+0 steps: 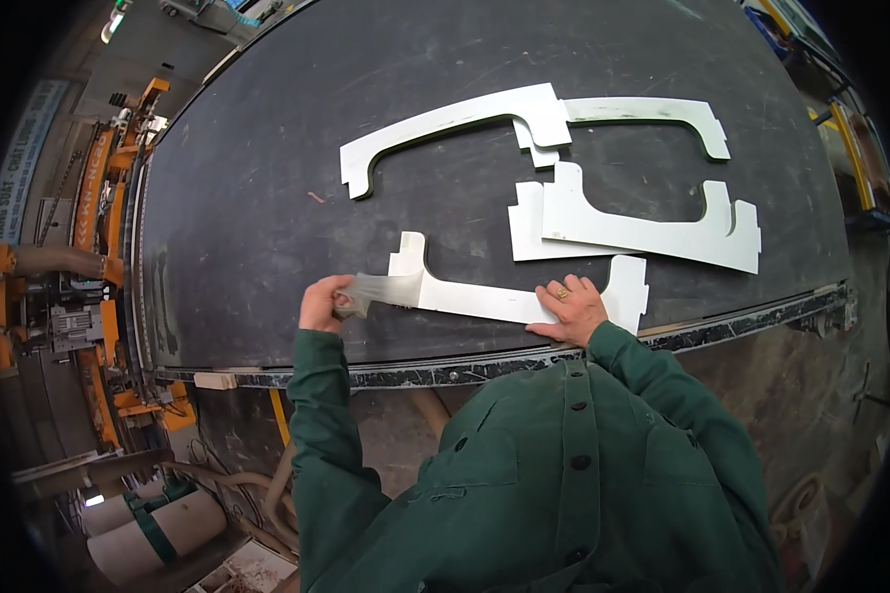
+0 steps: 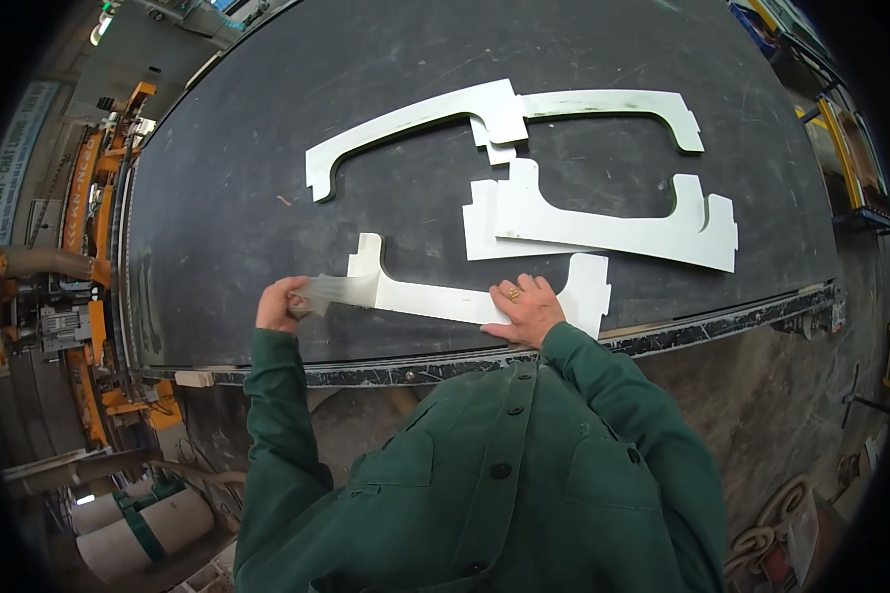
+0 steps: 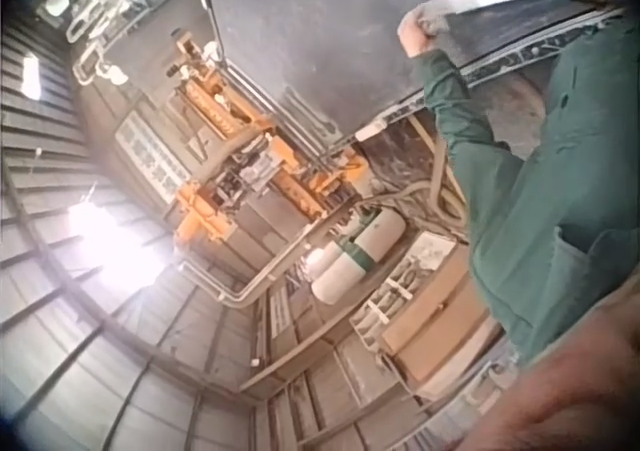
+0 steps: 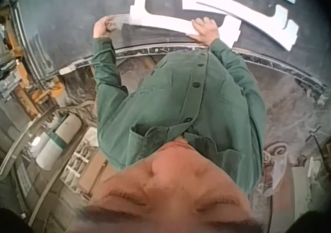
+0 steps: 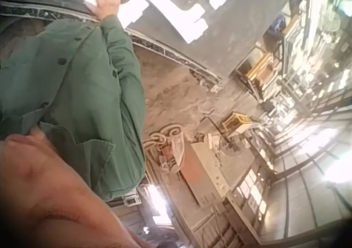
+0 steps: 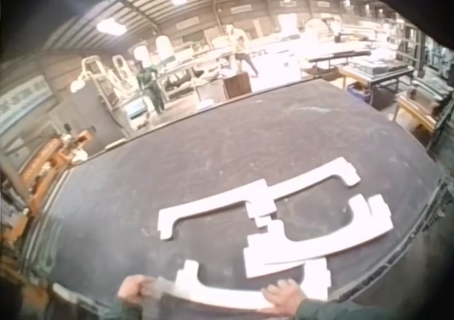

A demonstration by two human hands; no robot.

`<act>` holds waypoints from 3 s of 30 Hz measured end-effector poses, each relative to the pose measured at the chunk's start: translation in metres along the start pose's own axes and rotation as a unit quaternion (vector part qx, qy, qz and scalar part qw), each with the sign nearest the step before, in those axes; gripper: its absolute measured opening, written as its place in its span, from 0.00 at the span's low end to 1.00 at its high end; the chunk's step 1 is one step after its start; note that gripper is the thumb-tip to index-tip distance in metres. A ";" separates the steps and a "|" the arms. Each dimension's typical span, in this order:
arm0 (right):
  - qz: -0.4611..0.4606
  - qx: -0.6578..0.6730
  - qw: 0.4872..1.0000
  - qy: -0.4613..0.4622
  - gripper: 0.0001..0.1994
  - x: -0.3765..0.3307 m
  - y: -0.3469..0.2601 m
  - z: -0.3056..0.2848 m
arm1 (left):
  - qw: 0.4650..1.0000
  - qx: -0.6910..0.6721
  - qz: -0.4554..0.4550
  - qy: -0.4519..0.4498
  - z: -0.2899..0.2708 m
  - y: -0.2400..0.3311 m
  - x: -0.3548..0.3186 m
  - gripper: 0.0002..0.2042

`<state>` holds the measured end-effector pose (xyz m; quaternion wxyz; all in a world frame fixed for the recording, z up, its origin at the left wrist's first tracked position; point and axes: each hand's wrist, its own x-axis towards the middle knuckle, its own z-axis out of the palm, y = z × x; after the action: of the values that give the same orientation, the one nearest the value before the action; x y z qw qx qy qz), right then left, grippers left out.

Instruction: Peeling protective film and wiping wooden furniture components on a factory workbench.

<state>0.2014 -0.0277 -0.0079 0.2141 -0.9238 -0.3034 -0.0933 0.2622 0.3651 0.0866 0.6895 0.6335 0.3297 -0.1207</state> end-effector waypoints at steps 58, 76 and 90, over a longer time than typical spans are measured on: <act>0.041 -0.067 0.997 -0.023 0.25 -0.013 0.099 -0.152 | 0.928 0.046 0.340 0.143 0.005 0.043 -0.036 0.20; 0.135 0.671 0.729 -0.015 0.55 0.057 -0.015 -0.102 | 0.853 0.061 0.200 -0.478 0.216 -0.013 -0.112 0.13; 0.339 0.706 0.591 0.192 0.20 0.034 0.011 -0.113 | 0.941 0.031 0.225 -0.252 0.206 -0.014 -0.081 0.16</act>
<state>0.2301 -0.0687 0.0992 0.8686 -0.4803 0.1090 0.0546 0.2553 0.1463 0.1203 0.7396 0.6606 -0.0097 -0.1283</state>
